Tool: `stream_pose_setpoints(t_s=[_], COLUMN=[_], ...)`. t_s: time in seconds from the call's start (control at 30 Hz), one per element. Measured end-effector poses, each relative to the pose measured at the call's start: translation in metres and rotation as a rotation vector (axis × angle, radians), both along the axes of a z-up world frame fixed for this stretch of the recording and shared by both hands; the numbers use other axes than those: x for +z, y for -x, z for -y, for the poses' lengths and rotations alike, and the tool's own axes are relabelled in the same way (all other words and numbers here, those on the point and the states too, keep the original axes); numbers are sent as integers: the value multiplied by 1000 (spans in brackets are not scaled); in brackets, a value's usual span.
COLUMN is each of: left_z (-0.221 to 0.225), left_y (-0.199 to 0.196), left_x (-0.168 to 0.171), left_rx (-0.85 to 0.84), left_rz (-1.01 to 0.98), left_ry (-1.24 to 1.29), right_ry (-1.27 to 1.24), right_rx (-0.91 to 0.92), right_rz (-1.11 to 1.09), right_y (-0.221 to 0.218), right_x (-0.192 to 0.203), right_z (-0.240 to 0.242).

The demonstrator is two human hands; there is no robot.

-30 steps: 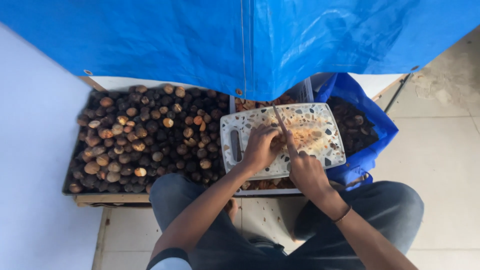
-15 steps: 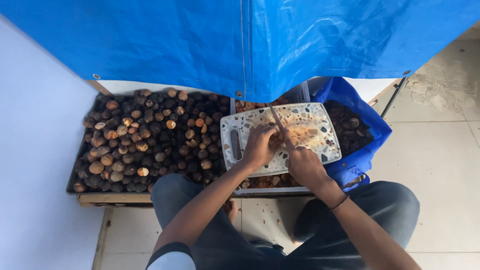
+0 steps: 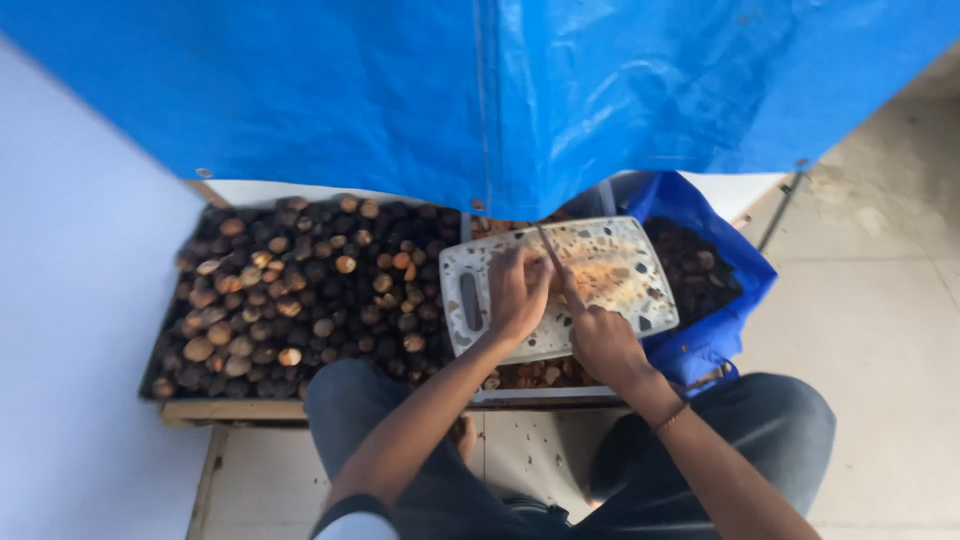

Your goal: The person sits on the floor and uses a knife to peel the outer shell of nuts. They place the peeled nuts into a white crate and discard the shells into a blue bag.

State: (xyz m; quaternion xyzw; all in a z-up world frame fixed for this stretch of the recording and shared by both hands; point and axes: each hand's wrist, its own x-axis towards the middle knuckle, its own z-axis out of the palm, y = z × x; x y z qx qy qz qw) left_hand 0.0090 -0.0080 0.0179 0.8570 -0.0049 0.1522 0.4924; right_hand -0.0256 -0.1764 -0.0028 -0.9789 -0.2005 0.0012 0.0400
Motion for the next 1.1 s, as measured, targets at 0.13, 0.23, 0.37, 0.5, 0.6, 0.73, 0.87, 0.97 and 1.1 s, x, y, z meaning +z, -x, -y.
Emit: stream_pose_setpoints(t_s=[0.13, 0.23, 0.37, 0.5, 0.6, 0.73, 0.87, 0.97, 1.1], left_z=[21, 36, 41, 43, 42, 45, 46, 50, 36], left_y=[-27, -52, -78, -90, -101, -101, -92, -87, -90], left_x=[48, 43, 1, -20, -31, -26, -17, -10, -8], left_rx=[213, 118, 173, 185, 166, 165, 166, 124, 14], left_rz=[-56, -275, -271, -262, -292, -288, -280, -300, -281], left_ry=[-222, -195, -316, -427, -432, -445, -457, -451, -299], right_ry=[-15, -43, -24, -139, -137, -173, -276, -327, -342], right_rx=[21, -3, 29, -6, -9, -42, -68, -108, -102], right_rz=[69, 105, 115, -22, -24, -65, -133, -181, -153], right_y=[2, 1, -6, 6, 0, -1, -11, -4, 6], right_x=[5, -6, -14, 26, 20, 31, 15, 24, 68], right_z=[-6, -4, 0, -9, -8, -13, -1, 1, -13])
